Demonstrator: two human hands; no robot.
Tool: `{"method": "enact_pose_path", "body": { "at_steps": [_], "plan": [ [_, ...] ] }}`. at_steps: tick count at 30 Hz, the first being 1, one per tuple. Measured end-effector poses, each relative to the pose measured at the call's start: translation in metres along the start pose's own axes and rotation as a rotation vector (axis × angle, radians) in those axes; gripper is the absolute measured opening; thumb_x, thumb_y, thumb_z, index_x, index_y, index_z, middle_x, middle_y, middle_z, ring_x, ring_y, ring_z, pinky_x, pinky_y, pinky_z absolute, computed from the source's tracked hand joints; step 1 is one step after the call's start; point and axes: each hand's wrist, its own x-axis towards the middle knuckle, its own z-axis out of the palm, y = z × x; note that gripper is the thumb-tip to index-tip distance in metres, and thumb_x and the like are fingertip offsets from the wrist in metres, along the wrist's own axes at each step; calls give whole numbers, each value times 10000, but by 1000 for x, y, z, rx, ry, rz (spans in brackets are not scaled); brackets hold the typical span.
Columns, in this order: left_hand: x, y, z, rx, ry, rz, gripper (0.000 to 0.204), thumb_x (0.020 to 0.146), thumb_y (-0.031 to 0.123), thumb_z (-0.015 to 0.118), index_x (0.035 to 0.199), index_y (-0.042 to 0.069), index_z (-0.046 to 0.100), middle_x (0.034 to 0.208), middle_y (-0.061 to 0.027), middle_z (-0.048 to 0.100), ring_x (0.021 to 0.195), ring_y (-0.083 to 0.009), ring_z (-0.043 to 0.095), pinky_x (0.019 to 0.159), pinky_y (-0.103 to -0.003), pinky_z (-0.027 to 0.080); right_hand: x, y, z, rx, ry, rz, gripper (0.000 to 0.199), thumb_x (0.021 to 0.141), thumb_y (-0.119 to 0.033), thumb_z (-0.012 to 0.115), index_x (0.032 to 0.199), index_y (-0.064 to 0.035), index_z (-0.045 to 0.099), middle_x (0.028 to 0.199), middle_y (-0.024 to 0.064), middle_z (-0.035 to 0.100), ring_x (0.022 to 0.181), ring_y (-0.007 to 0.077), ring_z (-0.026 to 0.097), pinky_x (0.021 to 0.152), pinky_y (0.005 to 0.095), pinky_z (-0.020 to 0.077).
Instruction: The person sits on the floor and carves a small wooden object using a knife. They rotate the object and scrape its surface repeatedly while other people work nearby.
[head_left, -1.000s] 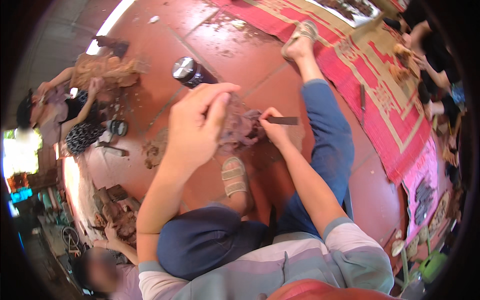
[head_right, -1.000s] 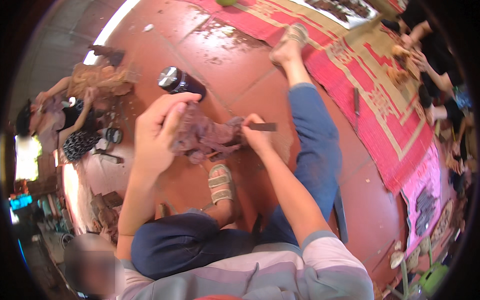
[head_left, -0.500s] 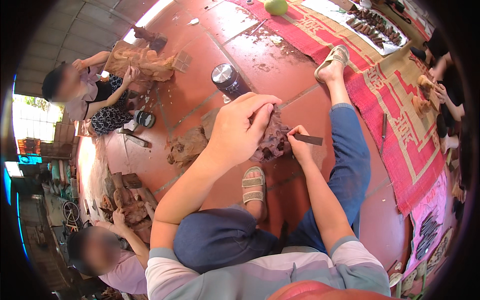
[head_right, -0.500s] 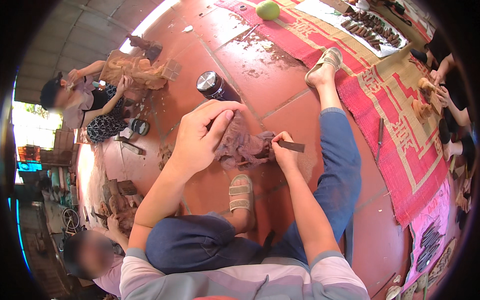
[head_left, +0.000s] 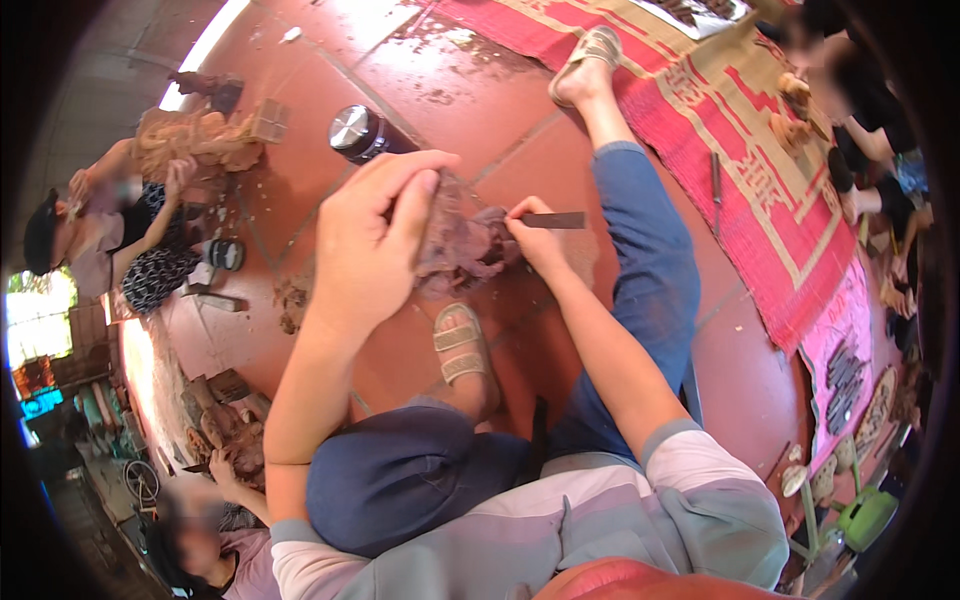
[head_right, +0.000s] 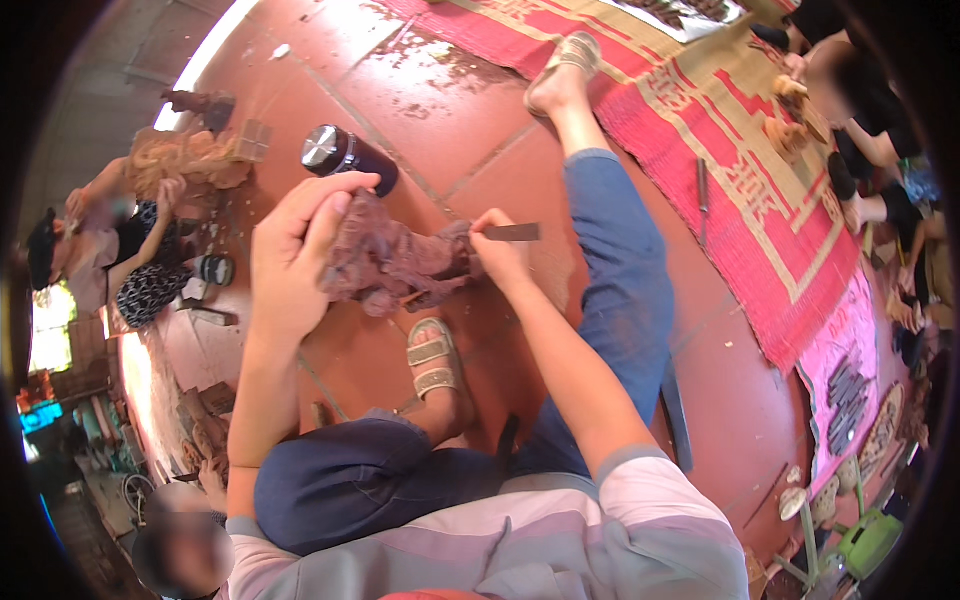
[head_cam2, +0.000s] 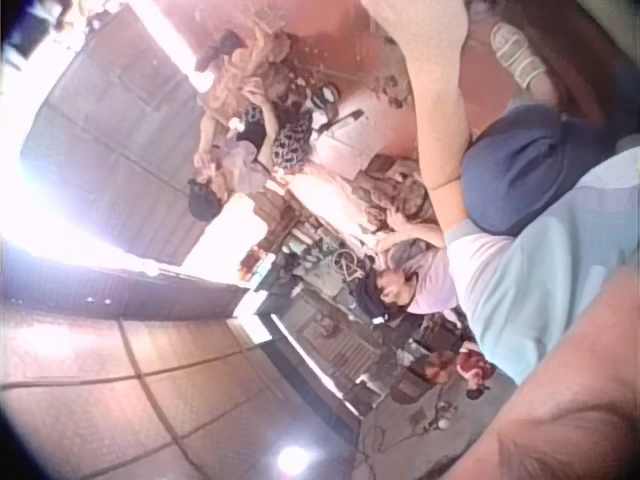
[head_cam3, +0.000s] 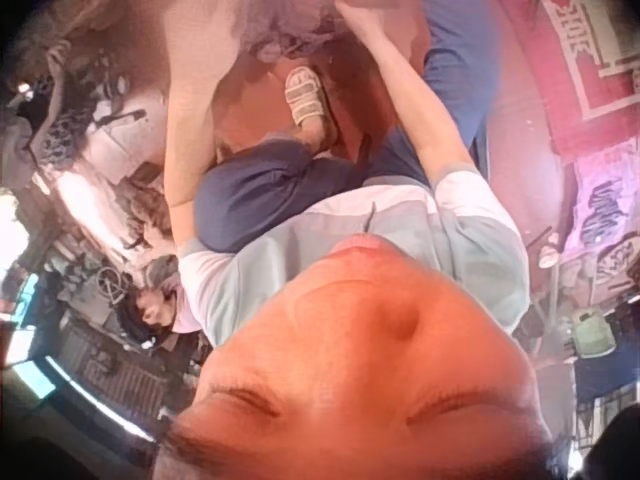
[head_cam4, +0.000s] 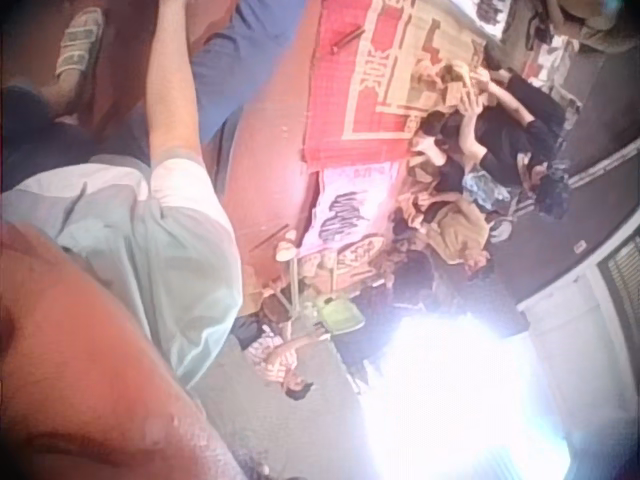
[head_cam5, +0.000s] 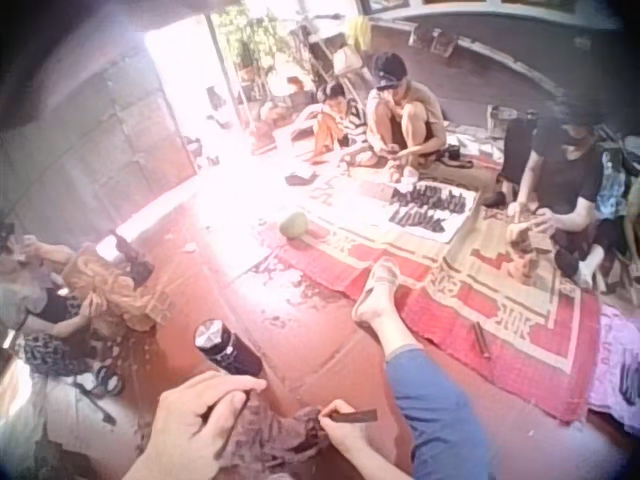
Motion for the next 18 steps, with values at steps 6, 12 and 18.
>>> {"method": "enact_pose_path", "body": {
  "at_steps": [6, 12, 18],
  "plan": [
    [1, 5, 1, 3, -34, -39, 173, 859, 38, 500, 957, -4, 636, 826, -106, 628, 749, -165, 596, 703, -258, 450, -1, 0, -15, 110, -26, 178, 63, 704, -71, 619, 709, -43, 562, 637, 26, 565, 643, 106, 542, 589, 262, 431],
    [2, 4, -3, -6, -43, -35, 178, 862, 40, 495, 968, -10, 629, 835, -108, 630, 760, -164, 596, 715, -255, 447, -2, 9, -3, 157, -32, 108, 65, 694, -75, 620, 712, -47, 565, 663, 31, 567, 643, 109, 540, 586, 268, 433],
    [1, 7, 2, 35, -59, -31, 190, 867, 57, 482, 966, -10, 630, 849, -121, 632, 788, -186, 603, 733, -274, 449, -3, 8, 2, 155, -65, 116, 57, 714, -60, 609, 718, -49, 553, 639, 39, 565, 629, 100, 536, 554, 273, 429]
  ]
}}
